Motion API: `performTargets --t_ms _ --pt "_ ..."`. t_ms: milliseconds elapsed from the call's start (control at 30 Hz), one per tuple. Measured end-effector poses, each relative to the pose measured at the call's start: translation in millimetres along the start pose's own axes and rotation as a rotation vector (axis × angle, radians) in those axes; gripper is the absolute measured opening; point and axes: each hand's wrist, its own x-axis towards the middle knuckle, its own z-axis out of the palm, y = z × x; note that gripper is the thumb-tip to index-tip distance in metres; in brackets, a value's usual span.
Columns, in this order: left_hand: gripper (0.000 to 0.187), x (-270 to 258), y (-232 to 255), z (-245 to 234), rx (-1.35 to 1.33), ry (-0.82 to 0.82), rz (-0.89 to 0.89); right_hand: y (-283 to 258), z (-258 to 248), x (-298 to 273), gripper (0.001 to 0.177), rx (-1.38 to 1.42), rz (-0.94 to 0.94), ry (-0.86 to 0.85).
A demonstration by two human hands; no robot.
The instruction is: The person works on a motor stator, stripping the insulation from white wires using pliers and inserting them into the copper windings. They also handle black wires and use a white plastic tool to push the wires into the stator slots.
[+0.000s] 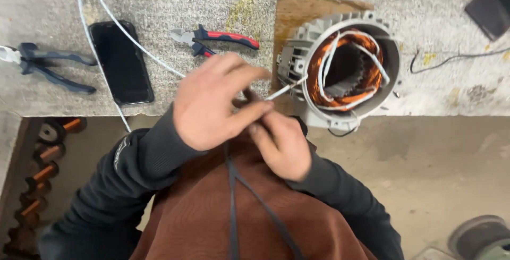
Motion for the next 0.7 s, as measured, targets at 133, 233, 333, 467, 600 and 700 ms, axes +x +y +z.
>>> performTargets --t_ms 133,233,333,467,600,700 --pt "0.019 4 -9 17 -0.167 -0.057 0.039 -49 -56 -3 0.029 -0.589 -0.046 -0.393" --pt "0.02 3 -7 15 -0.297 -0.209 -0.106 -83 -100 22 0.031 -0.626 -0.366 -0.366" --pt "0.017 1 -5 15 -0.372 -0.304 -0.187 -95 -111 67 0.025 -0.773 -0.413 -0.292" --pt "0.016 2 -6 11 -0.467 -0.23 -0.126 -90 -115 98 0.027 -0.915 -0.446 -0.428" --pt "0.017 2 -7 7 -0.48 -0.188 -0.109 -91 -116 112 0.027 -0.827 -0.433 -0.527" --pt "0.029 -2 -13 7 -0.431 -0.121 -0.005 -90 -118 115 0.025 -0.832 -0.445 -0.57"
